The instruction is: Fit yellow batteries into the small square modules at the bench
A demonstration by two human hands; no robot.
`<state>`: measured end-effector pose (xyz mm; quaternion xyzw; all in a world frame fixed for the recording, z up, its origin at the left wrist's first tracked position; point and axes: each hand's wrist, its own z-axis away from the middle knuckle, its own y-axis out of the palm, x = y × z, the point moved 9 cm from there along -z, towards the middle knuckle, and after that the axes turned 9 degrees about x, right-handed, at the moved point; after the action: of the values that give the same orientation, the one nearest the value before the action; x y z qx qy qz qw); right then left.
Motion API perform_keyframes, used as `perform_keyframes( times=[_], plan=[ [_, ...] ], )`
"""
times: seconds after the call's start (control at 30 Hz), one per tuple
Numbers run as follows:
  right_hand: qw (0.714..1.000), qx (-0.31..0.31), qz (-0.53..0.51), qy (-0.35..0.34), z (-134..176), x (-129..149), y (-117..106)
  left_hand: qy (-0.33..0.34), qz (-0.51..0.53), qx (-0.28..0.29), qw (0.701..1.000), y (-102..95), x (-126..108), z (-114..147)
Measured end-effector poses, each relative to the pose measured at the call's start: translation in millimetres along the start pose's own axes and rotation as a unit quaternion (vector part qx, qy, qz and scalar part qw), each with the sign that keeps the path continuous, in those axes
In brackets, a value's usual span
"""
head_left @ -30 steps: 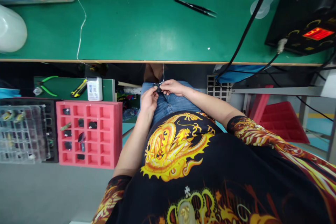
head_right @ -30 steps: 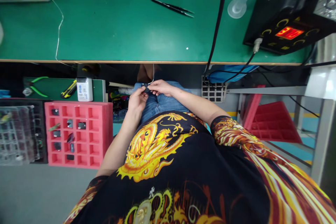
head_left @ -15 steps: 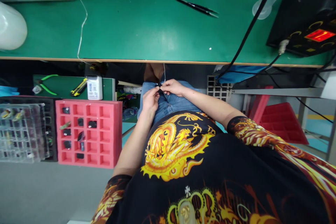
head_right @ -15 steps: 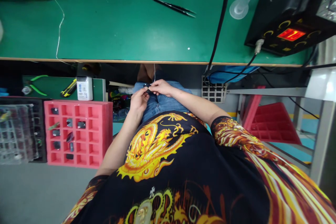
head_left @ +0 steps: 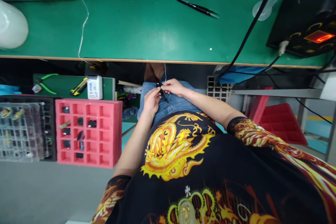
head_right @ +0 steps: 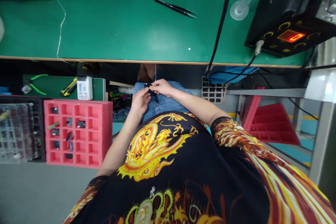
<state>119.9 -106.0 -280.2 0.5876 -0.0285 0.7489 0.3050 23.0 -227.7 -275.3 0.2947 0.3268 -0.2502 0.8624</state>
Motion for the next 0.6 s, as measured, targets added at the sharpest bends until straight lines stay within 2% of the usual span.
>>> perform_keyframes(
  times=[0.2,0.4,0.6],
  plan=[
    [1.0,-0.007,0.0,0.003,-1.1,-2.6,-1.6,0.019,-0.007,-0.006,1.0,-1.6,-1.5,2.7],
    [1.0,-0.009,-0.003,0.007,0.9,-0.1,0.2,0.038,-0.022,-0.038,0.998,-5.7,-4.6,0.2],
    [0.998,-0.025,-0.035,0.035,2.9,0.7,0.9,0.053,-0.011,-0.036,0.998,-0.9,-6.6,-3.6]
  ],
)
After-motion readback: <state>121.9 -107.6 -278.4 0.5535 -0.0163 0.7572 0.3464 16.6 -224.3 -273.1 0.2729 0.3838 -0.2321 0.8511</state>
